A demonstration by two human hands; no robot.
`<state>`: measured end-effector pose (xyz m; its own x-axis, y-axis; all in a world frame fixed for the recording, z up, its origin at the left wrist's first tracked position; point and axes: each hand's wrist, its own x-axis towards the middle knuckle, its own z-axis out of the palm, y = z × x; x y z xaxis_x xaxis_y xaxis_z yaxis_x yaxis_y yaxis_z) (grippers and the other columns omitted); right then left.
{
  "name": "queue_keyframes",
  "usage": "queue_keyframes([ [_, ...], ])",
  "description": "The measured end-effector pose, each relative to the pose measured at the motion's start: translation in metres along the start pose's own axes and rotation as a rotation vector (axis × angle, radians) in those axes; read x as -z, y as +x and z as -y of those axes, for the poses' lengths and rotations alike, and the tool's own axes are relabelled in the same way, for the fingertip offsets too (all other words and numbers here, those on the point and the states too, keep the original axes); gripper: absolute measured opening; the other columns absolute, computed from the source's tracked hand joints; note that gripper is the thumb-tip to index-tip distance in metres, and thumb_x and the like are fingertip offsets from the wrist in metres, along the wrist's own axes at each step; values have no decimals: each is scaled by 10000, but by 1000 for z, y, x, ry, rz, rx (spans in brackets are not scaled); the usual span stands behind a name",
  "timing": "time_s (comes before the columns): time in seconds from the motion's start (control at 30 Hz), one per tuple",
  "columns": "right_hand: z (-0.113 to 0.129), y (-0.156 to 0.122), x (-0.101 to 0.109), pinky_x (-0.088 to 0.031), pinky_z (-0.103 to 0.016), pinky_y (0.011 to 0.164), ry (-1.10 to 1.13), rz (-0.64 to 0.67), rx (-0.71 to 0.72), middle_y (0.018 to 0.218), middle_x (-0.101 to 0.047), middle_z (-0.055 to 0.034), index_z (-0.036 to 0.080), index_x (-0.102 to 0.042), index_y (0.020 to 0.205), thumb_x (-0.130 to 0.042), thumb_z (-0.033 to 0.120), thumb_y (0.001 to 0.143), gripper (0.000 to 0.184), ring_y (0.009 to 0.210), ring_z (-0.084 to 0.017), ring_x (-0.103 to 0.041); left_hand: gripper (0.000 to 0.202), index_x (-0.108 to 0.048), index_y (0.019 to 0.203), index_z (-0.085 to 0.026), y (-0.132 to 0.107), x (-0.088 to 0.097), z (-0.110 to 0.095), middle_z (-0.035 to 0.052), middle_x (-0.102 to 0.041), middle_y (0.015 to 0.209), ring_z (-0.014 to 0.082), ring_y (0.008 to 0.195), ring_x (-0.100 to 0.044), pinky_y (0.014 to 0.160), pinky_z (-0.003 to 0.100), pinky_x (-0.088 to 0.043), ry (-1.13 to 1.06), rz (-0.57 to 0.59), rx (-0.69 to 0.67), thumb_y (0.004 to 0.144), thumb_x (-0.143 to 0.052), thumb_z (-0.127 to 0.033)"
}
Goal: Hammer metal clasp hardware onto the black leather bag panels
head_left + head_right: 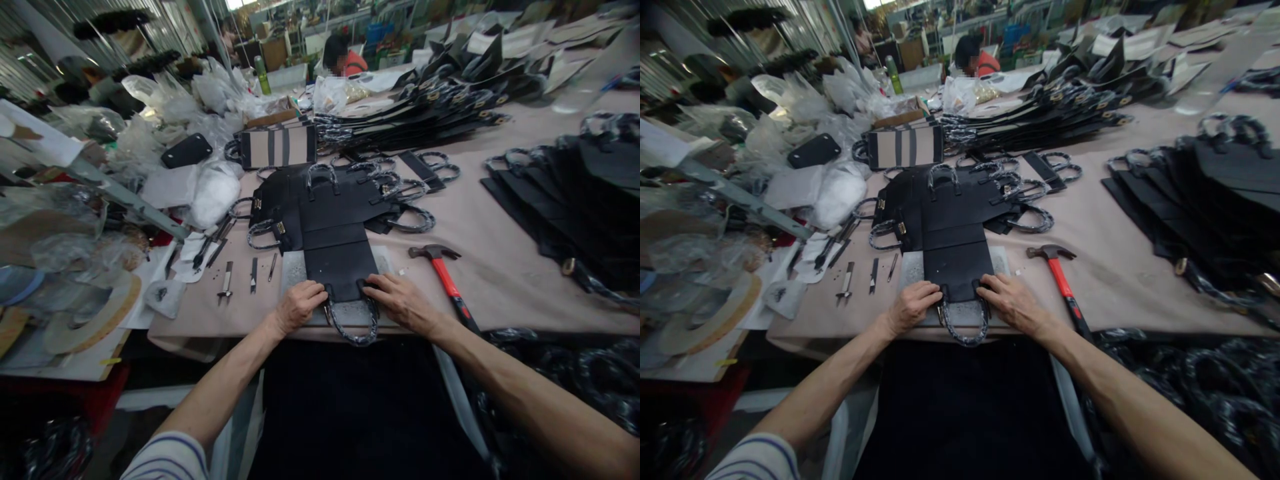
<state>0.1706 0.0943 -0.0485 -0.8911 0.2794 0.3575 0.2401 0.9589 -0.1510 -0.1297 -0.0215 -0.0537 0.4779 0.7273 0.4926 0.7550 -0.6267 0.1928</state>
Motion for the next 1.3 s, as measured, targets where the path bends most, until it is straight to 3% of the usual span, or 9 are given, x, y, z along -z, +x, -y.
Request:
queue_keyframes([
  [0.13,9,-4,-5,-560,-393,846,110,-103,-98,1255,-661,-134,185,-664,1259,-427,-14,820,538,998,-234,-612,343,-707,1078,-167,-2,-2,-6,120,-733,1056,213,996,-686,877,384,-598,-4,-26,79,948,-419,-32],
  [0.27,10,0,-13,-565,-415,873,284,-213,-338,1150,-719,-101,218,-666,1247,-401,116,922,432,1001,-238,-665,341,-685,1164,-159,-3,3,-17,114,-748,1116,202,1055,-704,937,359,-599,-84,-69,244,951,-443,-48],
  [0.37,8,6,-24,-557,-434,850,335,-243,-508,1050,-740,-94,226,-699,1138,-439,311,989,312,947,-259,-685,284,-683,1160,-168,-10,13,-13,102,-763,1083,203,1020,-726,924,341,-602,-60,-154,529,963,-490,-99],
  [0.5,12,17,-35,-519,-467,832,296,-332,-485,1009,-737,-79,249,-708,1070,-484,430,993,299,918,-283,-665,214,-714,1074,-184,-25,44,12,120,-771,1078,256,1006,-737,913,383,-578,132,-147,1005,938,-553,-149],
  [0.7,15,21,-40,-484,-466,810,272,-366,-498,961,-734,-65,251,-706,1033,-479,410,1007,278,883,-283,-643,262,-723,931,-154,-36,93,65,212,-764,1057,355,1093,-712,915,420,-537,201,207,1587,830,-731,-395],
  [0.8,16,21,-40,-475,-452,812,265,-365,-496,961,-731,-68,238,-701,1027,-490,385,1010,258,892,-278,-638,275,-694,742,-162,-35,94,85,202,-773,943,363,1058,-720,890,395,-543,136,298,1640,708,-827,-400],
  [0.97,22,25,-35,-461,-430,818,247,-360,-523,977,-724,-69,219,-691,1031,-485,309,1015,225,886,-256,-623,242,-604,564,-185,-37,83,106,78,-670,585,326,846,-749,801,385,-575,-5,268,1698,620,-839,-198],
  [1.13,25,28,-30,-453,-416,830,248,-356,-564,976,-721,-63,222,-688,1019,-482,291,1014,217,897,-247,-615,275,-567,560,-161,-51,85,110,-16,-519,434,194,516,-655,601,292,-563,-374,30,1729,719,-781,-95],
  [1.3,24,28,-30,-451,-422,855,270,-356,-571,988,-718,-67,219,-690,1015,-482,289,1015,220,912,-244,-618,204,-604,696,-124,-54,93,85,25,-644,581,126,469,-613,495,227,-544,-700,-117,1700,841,-746,-149],
])
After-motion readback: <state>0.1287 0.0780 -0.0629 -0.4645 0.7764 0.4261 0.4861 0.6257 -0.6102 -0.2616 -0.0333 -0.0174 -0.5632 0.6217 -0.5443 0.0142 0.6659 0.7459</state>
